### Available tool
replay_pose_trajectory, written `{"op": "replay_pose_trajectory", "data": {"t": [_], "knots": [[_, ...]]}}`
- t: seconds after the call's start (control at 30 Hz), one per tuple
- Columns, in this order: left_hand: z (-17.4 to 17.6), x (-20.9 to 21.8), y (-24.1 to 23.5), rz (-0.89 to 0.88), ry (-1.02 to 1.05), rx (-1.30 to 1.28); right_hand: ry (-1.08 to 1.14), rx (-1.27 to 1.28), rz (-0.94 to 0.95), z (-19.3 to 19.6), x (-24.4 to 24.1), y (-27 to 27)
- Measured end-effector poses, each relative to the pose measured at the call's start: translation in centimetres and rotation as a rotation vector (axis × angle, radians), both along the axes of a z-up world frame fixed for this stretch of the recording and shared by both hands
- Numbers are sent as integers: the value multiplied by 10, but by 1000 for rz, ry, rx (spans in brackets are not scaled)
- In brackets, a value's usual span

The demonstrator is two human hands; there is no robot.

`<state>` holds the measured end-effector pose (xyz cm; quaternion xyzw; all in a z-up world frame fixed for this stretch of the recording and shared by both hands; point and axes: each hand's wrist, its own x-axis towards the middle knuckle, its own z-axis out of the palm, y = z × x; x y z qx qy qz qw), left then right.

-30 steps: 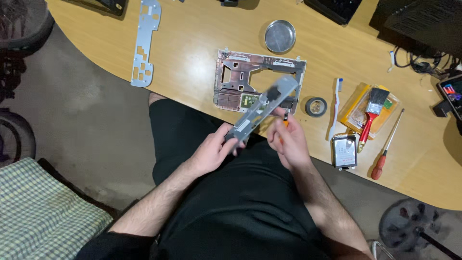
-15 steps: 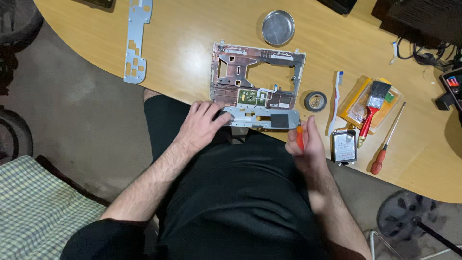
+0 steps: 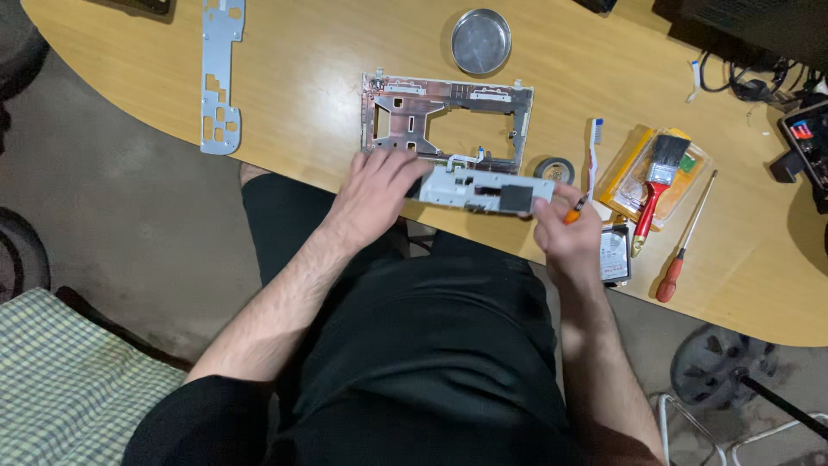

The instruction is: The person aligns a small circuit board into a larger metal chassis frame on a table. They then pick up a grey plastic component and carefully fit it into the chassis, pressing it down to secure it in place.

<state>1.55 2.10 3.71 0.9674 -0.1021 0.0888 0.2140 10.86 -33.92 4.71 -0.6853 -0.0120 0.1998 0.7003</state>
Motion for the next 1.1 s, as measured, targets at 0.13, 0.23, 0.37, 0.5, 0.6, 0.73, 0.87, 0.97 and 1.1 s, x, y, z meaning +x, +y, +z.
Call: {"op": "replay_pose_trajectory", "data": {"t": [0.13,0.23,0.37,0.5,0.6,0.73,0.87,0.97,1.1], "knots": [[1,14,-10,184,-84,-71,61,16,-87,-50,27,-20],[-15,1,-20,361,-116,-141,105,47,-195,-79,38,-33],[-18,-5,-35,250,-138,-159,76,37,-184,-92,41,-39],[17,21,-34,145,-60,-121,105,-23,-190,-93,41,-38],[49,44,-32,39,106,-63,156,-18,-193,-70,37,-31],[6,38,-29,-34,56,-12,227,-39,-132,-37,30,-22],[16,26,-25,21,131,-67,125,-136,19,-13,47,-22],[15,13,-15,75,161,-79,-213,-465,167,5,82,-16],[20,9,-4,131,106,-43,-740,-1031,400,-14,143,-1]]}}
